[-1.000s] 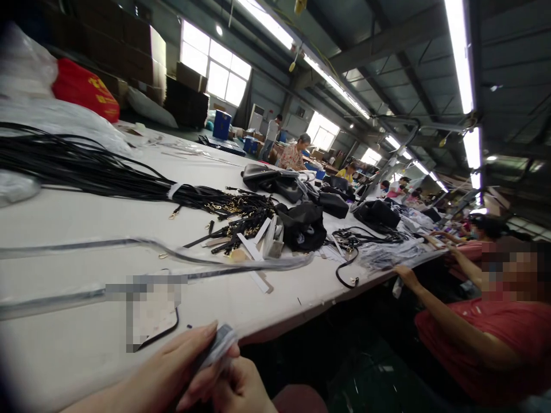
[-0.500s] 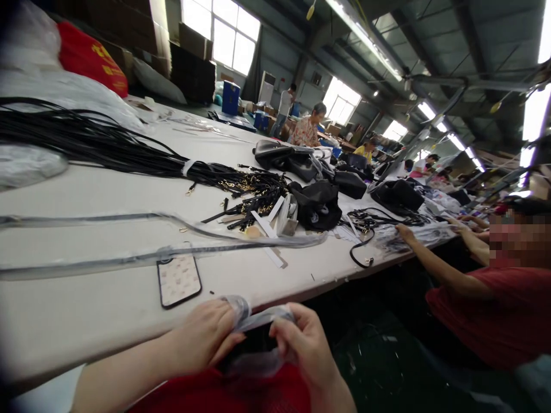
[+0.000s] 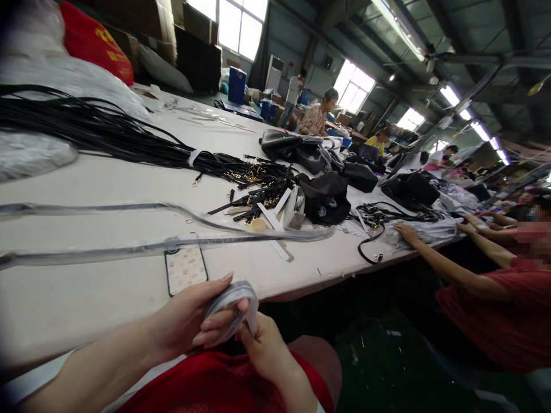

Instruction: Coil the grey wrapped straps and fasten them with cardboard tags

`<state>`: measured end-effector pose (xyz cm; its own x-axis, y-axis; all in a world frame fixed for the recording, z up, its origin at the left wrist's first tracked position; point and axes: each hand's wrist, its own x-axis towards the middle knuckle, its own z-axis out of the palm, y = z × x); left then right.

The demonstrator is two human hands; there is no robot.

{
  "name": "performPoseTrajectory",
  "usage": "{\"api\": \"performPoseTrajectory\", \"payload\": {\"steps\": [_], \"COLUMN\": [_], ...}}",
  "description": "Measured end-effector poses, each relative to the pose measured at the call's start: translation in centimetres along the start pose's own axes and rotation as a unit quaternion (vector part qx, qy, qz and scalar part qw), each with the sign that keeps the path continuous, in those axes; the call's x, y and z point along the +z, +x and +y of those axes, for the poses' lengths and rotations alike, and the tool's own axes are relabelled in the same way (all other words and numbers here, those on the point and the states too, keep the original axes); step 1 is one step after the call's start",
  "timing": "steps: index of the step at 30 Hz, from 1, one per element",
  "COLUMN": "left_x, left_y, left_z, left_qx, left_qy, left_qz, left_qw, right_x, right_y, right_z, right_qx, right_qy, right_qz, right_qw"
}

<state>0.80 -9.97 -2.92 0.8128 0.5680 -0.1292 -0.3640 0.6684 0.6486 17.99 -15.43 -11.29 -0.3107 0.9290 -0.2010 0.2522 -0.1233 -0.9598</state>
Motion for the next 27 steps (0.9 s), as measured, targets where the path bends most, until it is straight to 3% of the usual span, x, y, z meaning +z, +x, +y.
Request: {"api": "performPoseTrajectory", "payload": {"steps": [2, 4, 5, 7, 9, 11, 12, 13, 14, 15, 18, 20, 21, 23, 27], "left_x": [0.1, -0.5, -1.1, -2.6, -4.2, -5.4, -5.6, -5.5, -5.2, -4.6, -2.5, -1.2, -0.8, -0.3, -0.2], "left_y": [0.2, 0.5, 0.8, 1.2, 1.4, 1.2, 1.0, 0.8, 0.6, 0.3, -0.1, -0.2, -0.1, 0.0, 0.1], "left_z": [0.9, 1.4, 1.5, 1.1, 0.1, -1.1, -1.7, -2.3, -2.7, -3.1, -3.5, -3.7, -3.8, -3.8, -2.6], "left_qx": [0.072, 0.195, 0.258, 0.335, 0.337, 0.315, 0.3, 0.285, 0.269, 0.247, 0.119, 0.01, -0.031, -0.072, -0.086], "left_qy": [0.043, 0.179, 0.283, 0.499, 0.661, 0.746, 0.766, 0.771, 0.761, 0.734, 0.539, 0.362, 0.284, 0.17, 0.039], "left_qz": [0.034, 0.119, 0.167, 0.226, 0.206, 0.146, 0.117, 0.096, 0.08, 0.065, 0.035, 0.024, 0.023, 0.024, 0.039], "left_qw": [0.996, 0.957, 0.909, 0.766, 0.638, 0.568, 0.556, 0.561, 0.585, 0.63, 0.833, 0.932, 0.958, 0.982, 0.995], "right_x": [0.9, 1.7, 1.9, 1.5, 0.0, -2.3, -3.5, -4.7, -5.7, -6.6, -7.4, -6.5, -5.7, -4.0, -1.2], "right_y": [-0.1, -0.9, -1.6, -3.4, -5.1, -6.3, -6.6, -6.5, -6.3, -5.8, -4.1, -3.3, -3.0, -2.6, -1.1], "right_z": [0.2, -0.4, -1.1, -2.7, -4.5, -5.8, -6.3, -6.7, -6.9, -7.1, -7.2, -6.8, -6.4, -5.3, -2.4], "right_qx": [0.013, 0.021, 0.031, 0.049, 0.047, 0.016, -0.003, -0.014, -0.017, -0.019, -0.053, -0.098, -0.116, -0.13, -0.093], "right_qy": [-0.027, -0.039, -0.027, 0.01, 0.056, 0.101, 0.113, 0.111, 0.09, 0.051, -0.108, -0.169, -0.177, -0.162, -0.051], "right_qz": [-0.033, -0.086, -0.122, -0.188, -0.198, -0.119, -0.062, -0.006, 0.042, 0.084, 0.175, 0.15, 0.115, 0.046, 0.026], "right_qw": [0.999, 0.995, 0.992, 0.981, 0.977, 0.988, 0.992, 0.994, 0.995, 0.995, 0.977, 0.969, 0.971, 0.977, 0.994]}}
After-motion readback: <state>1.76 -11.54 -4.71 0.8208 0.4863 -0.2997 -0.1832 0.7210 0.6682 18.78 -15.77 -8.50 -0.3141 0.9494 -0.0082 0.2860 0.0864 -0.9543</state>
